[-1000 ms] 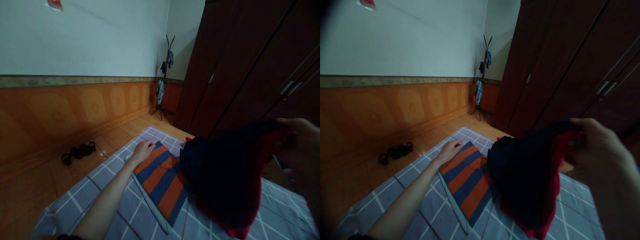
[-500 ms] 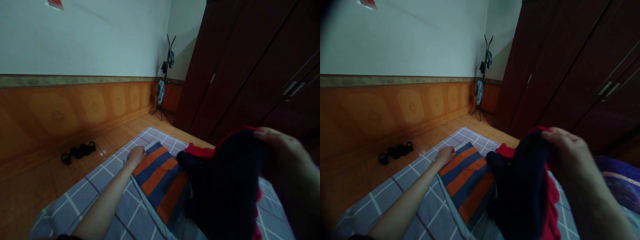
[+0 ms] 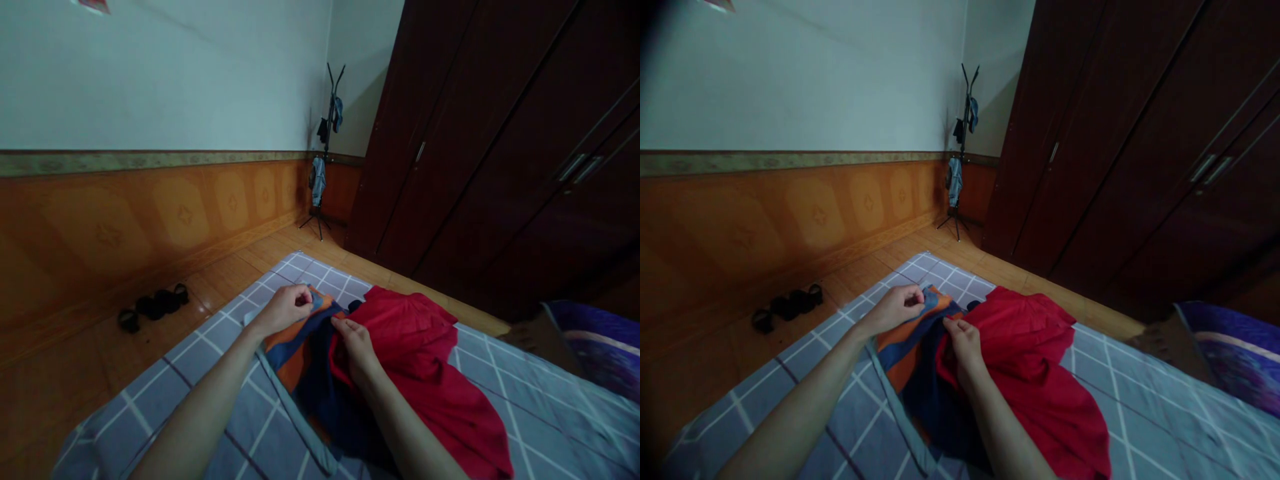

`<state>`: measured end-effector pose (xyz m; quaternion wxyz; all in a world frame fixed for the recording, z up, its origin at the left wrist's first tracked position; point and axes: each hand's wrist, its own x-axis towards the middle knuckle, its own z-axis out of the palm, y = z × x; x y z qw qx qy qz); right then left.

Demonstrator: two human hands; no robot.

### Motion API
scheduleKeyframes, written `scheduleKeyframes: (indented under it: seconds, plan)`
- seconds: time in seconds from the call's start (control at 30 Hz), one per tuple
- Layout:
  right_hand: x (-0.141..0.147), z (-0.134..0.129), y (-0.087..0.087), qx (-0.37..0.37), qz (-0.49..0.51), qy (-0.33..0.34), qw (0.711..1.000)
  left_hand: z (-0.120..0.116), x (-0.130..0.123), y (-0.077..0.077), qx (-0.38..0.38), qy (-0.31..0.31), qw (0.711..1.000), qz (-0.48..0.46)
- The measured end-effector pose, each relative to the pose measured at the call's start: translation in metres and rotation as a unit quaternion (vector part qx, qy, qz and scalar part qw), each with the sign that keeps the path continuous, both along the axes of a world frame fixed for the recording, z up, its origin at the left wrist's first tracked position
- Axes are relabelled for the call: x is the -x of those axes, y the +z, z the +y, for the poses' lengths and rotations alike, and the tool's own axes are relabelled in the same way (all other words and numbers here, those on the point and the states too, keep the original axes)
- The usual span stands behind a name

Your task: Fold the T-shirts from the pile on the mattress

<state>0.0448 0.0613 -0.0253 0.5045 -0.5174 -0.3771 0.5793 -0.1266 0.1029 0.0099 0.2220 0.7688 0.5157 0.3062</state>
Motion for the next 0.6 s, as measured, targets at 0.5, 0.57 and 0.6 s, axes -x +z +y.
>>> scheduleKeyframes:
  seconds: [0.5, 0.57, 0.6]
  plan:
    - [-0.014, -0.001, -0.01, 0.015, 0.091, 0.059, 0.994, -0.025, -0.045, -0.004, 0.013, -0.189, 0.978, -0.088]
    - [-0.014, 0.0, -0.01, 0.024, 0.1, 0.079, 0.992, -0.026, -0.043, -0.001, 0.027, -0.191, 0.977, -0.091]
    - [-0.014, 0.001, -0.007, 0.027, 0.105, 0.084, 0.991, -0.026, -0.041, 0.001, 0.035, -0.193, 0.976, -0.093]
